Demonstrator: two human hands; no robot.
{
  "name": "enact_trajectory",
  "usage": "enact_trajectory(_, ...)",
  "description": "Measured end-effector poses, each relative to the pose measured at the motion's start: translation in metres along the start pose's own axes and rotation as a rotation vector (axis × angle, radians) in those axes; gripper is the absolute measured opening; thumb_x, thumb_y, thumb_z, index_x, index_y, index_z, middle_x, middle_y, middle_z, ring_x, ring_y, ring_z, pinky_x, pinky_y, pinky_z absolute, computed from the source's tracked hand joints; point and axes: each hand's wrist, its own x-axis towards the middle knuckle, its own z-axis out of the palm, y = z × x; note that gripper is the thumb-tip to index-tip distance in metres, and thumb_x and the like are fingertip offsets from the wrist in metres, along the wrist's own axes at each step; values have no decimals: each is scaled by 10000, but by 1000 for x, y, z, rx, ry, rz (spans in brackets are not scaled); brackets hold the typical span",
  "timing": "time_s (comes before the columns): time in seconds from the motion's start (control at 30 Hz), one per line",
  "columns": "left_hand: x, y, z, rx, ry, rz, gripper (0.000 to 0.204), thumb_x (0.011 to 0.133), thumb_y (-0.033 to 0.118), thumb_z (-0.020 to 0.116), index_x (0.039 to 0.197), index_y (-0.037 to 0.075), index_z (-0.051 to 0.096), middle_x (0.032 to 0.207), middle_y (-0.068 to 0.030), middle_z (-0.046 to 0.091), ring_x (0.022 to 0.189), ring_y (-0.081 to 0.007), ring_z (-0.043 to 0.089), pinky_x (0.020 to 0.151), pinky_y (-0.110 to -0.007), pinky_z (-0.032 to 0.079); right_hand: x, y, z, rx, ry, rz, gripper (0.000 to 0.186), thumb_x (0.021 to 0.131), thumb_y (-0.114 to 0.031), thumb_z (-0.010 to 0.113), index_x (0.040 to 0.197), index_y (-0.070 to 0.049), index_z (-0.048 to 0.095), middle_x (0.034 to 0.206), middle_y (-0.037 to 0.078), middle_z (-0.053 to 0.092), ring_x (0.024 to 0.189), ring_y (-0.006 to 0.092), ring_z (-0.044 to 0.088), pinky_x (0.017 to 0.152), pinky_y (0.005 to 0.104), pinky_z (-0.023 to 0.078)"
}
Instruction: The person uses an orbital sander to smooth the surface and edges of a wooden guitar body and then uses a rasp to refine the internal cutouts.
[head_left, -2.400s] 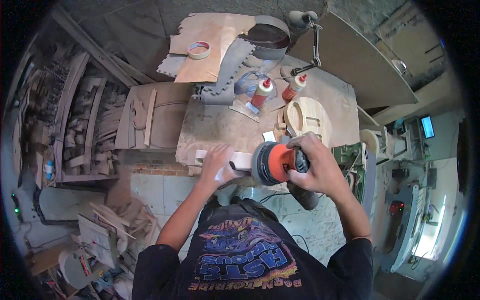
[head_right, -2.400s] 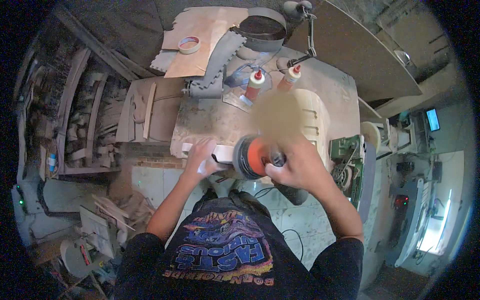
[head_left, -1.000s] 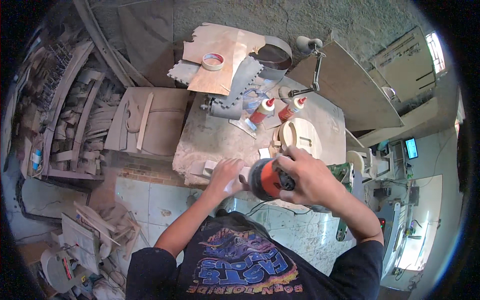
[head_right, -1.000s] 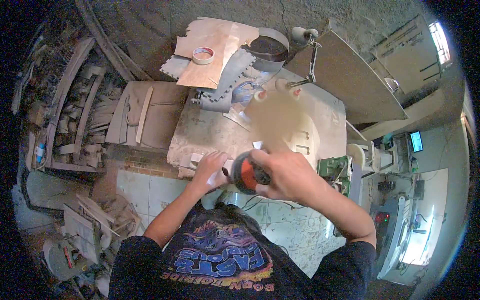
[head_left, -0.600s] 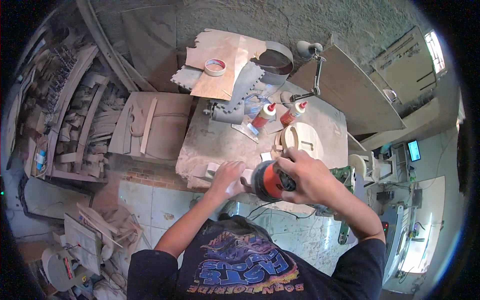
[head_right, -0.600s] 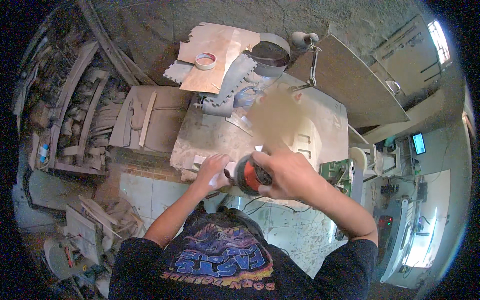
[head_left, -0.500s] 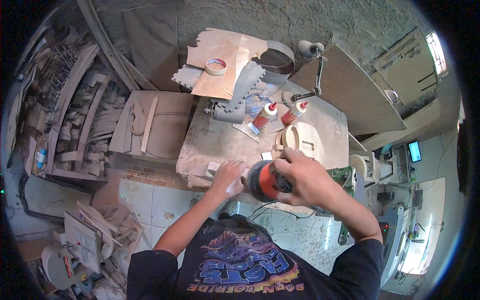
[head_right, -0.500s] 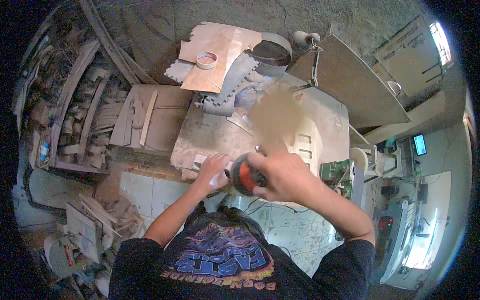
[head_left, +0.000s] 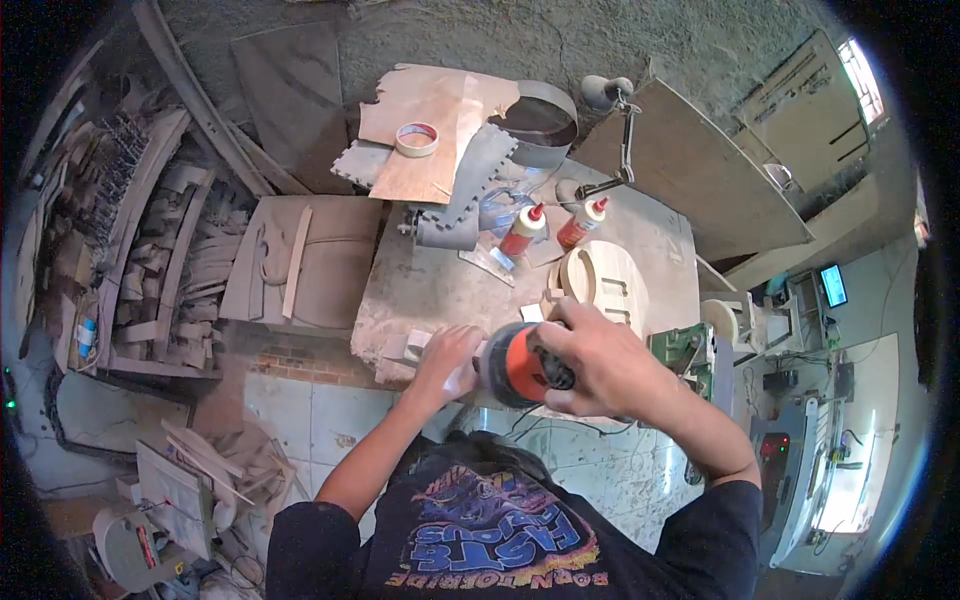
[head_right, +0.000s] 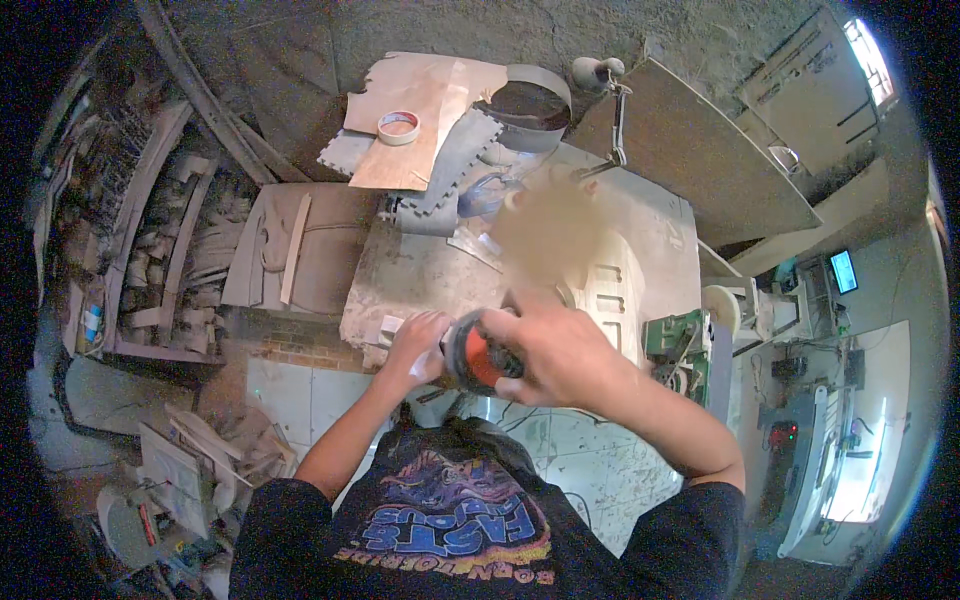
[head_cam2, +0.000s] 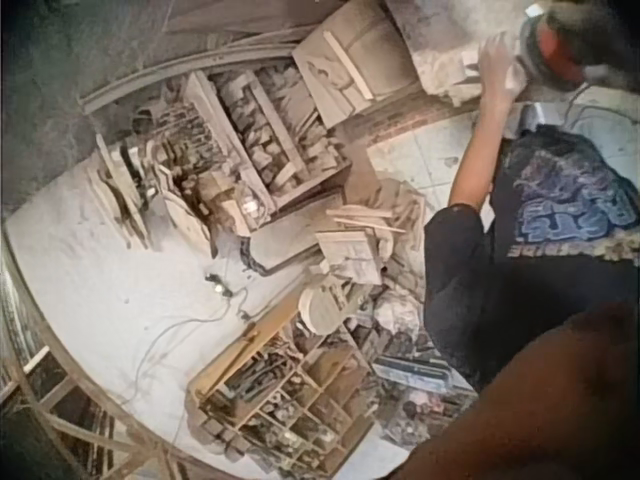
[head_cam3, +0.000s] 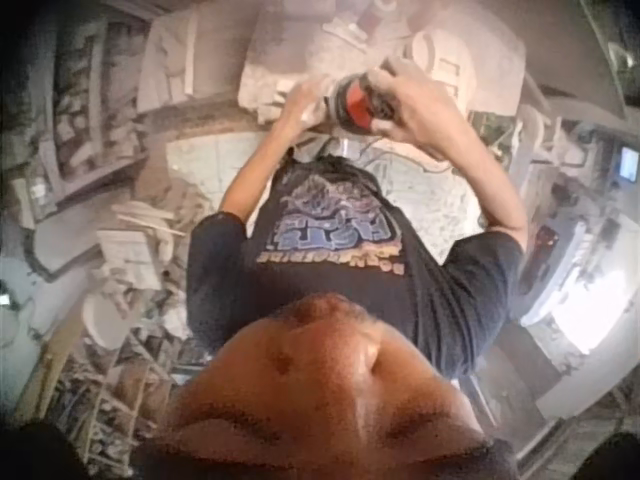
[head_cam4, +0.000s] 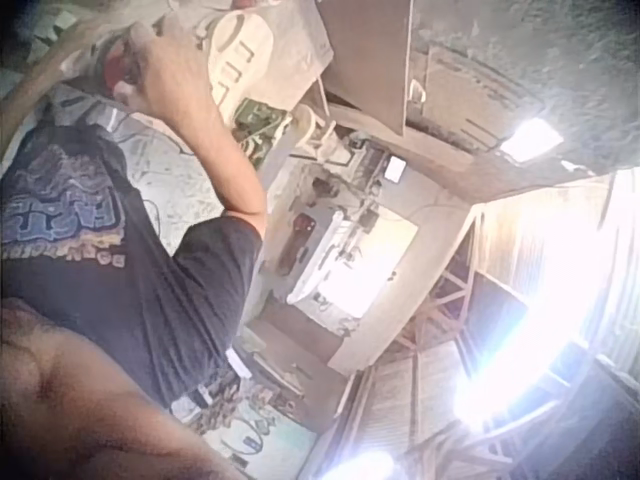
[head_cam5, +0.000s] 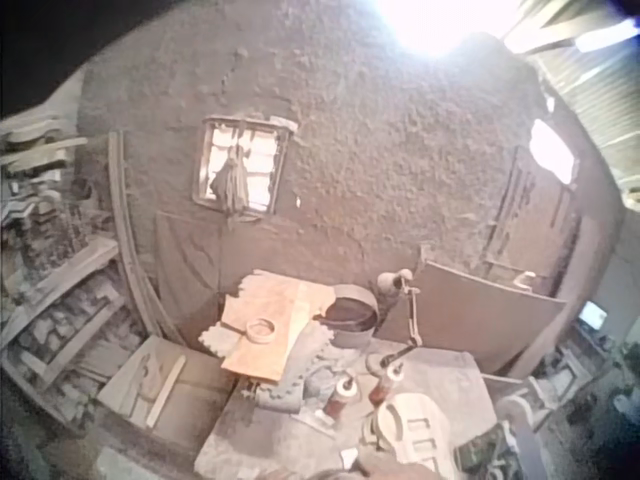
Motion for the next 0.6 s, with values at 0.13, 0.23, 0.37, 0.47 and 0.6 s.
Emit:
enact_trajectory(0.13,6,4,0,15,-125,-64,457,632,153,742,1038,12,588,954,-209,618,968,-443,602,843,-516,480,-12,12,4,-48,-22,47,605,676,-266,859,1175,-81,571,1143,175,544,1049,407,605,833,506,538)
enact_trajectory(0.23,5,4,-3,20,30,76,402,635,143,782,959,15,581,921,-196,636,942,-428,619,796,-498,484,5,-1,3,-36,-7,-22,597,675,-261,850,1173,-79,575,1146,174,547,1042,405,607,849,498,542)
enact_trajectory(0.37,8,-2,-8,45,-42,15,480,649,262,848,986,15,613,941,-192,644,962,-421,622,837,-492,484,-12,21,9,76,41,67,584,671,-252,832,1164,-75,572,1105,180,540,1005,419,603,863,507,531)
enact_trajectory(0.47,18,23,-15,32,-175,-25,611,715,490,846,1068,26,665,992,-185,665,1011,-392,631,899,-481,471,-60,61,16,117,141,116,545,658,-221,766,1149,-59,593,1071,190,568,1029,417,610,883,476,524)
enact_trajectory(0.6,11,20,-10,33,-116,-112,524,832,511,726,1035,29,699,992,-164,683,1004,-365,628,901,-436,460,-95,85,44,153,239,297,535,647,-210,767,1138,-75,607,1106,181,583,1038,414,606,892,482,518)
